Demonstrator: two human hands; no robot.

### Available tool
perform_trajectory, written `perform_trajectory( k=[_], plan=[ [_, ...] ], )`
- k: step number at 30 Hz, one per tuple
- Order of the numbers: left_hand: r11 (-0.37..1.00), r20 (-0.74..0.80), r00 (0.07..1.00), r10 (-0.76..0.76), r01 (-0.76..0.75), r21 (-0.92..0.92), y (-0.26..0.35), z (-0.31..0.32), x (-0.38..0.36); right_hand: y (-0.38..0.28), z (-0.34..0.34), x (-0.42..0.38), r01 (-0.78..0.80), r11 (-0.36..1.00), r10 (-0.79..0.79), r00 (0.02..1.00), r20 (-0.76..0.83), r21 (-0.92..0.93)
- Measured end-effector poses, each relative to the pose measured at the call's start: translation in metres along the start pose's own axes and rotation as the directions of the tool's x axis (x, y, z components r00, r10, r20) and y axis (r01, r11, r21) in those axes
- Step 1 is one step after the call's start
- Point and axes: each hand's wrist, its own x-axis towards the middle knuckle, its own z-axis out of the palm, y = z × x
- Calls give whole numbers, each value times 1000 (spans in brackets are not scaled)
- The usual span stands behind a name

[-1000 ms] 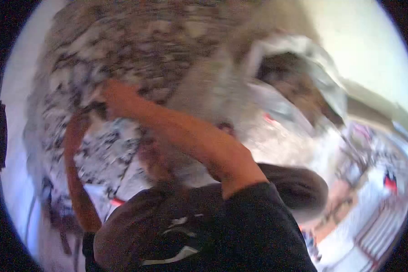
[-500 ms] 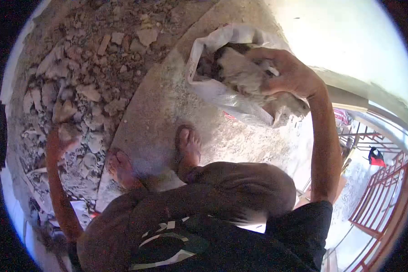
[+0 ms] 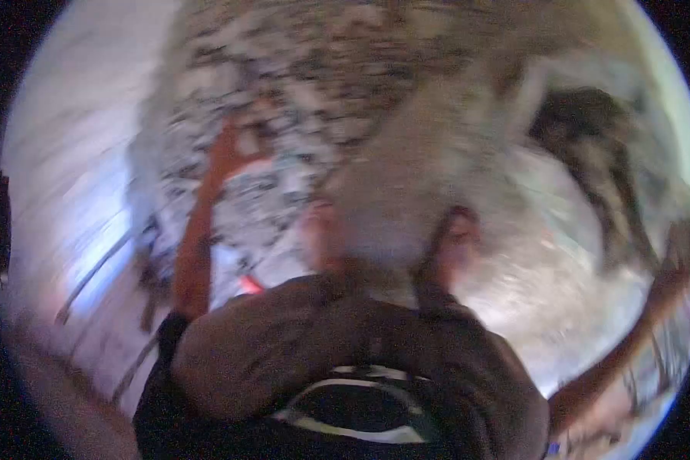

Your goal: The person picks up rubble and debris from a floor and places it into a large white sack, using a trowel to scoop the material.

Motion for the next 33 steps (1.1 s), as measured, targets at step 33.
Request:
perform_trajectory(
  k=[33],
  plan=[
    [994,89,996,17,-27,110,43,-9,-25,-116,-23,-62,-382,909,395,663,-636,166]
  ],
)
